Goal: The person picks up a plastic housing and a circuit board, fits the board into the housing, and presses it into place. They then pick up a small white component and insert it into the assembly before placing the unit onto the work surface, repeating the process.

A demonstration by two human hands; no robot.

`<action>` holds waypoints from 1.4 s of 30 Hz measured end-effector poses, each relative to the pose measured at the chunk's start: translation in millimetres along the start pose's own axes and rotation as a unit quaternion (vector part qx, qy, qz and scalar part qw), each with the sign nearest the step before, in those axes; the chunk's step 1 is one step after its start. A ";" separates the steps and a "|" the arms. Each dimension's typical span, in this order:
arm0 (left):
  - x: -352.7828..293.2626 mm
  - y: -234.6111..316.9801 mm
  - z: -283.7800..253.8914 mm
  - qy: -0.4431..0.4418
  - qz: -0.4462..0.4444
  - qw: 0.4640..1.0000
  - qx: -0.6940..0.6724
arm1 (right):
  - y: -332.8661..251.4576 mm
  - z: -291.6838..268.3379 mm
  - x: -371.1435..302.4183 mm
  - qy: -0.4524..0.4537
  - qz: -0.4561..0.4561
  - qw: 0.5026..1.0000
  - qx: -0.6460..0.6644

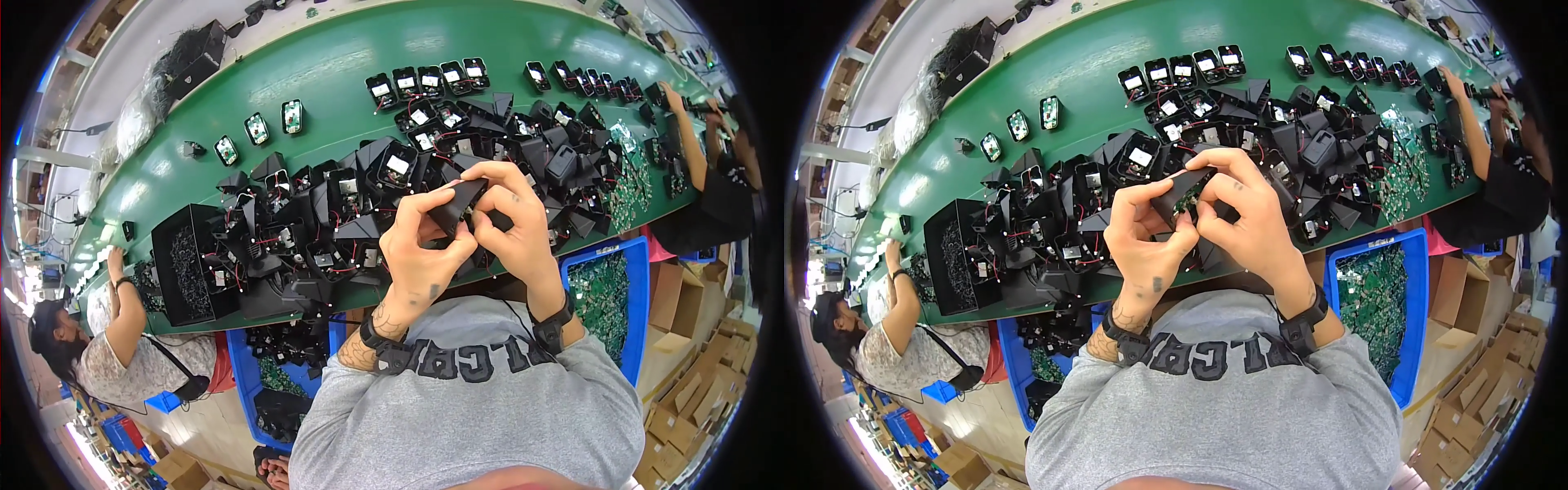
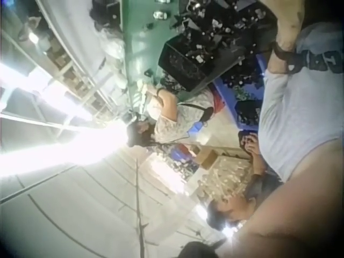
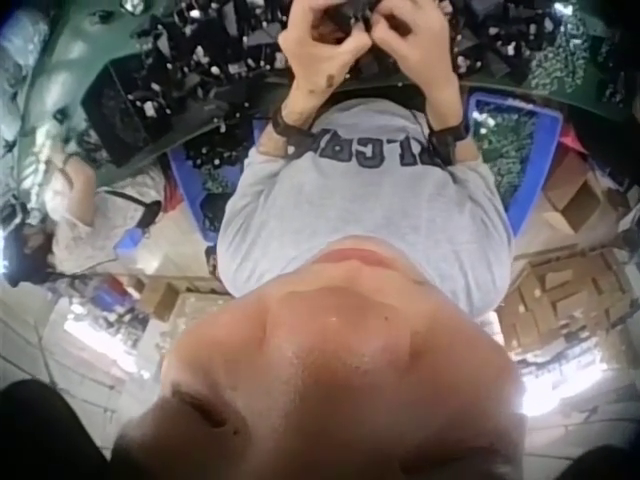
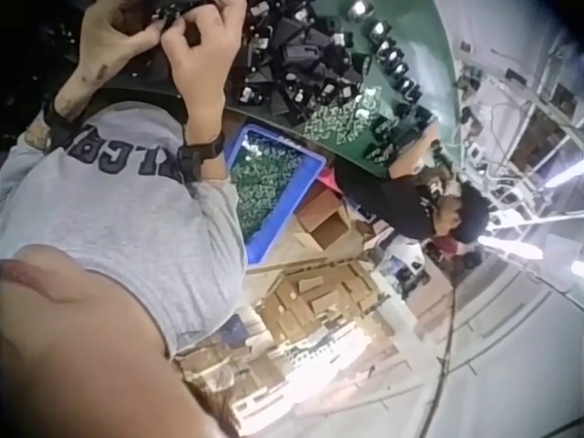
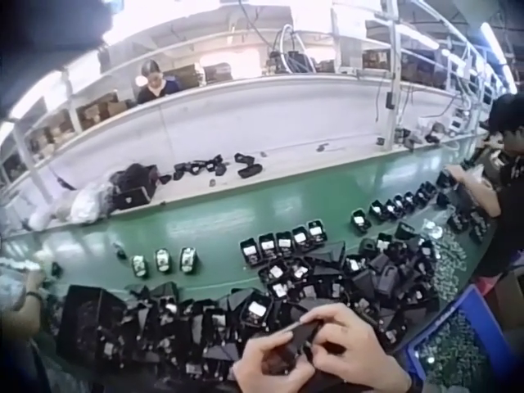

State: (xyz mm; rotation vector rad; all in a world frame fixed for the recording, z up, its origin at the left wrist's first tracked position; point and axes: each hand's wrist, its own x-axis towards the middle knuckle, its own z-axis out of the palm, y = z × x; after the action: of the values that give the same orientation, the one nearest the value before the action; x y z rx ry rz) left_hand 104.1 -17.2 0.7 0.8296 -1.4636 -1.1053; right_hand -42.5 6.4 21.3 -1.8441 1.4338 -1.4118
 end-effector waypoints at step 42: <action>5.2 39.4 7.0 -0.147 -0.188 0.956 -0.173 | -29.6 -43.3 -23.5 0.034 -0.084 0.979 -0.183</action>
State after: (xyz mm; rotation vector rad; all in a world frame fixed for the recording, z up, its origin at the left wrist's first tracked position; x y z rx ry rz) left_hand 99.0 -7.8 39.6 0.7277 -1.3198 -1.7797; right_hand -65.7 49.6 51.4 -2.2065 1.6997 -1.3699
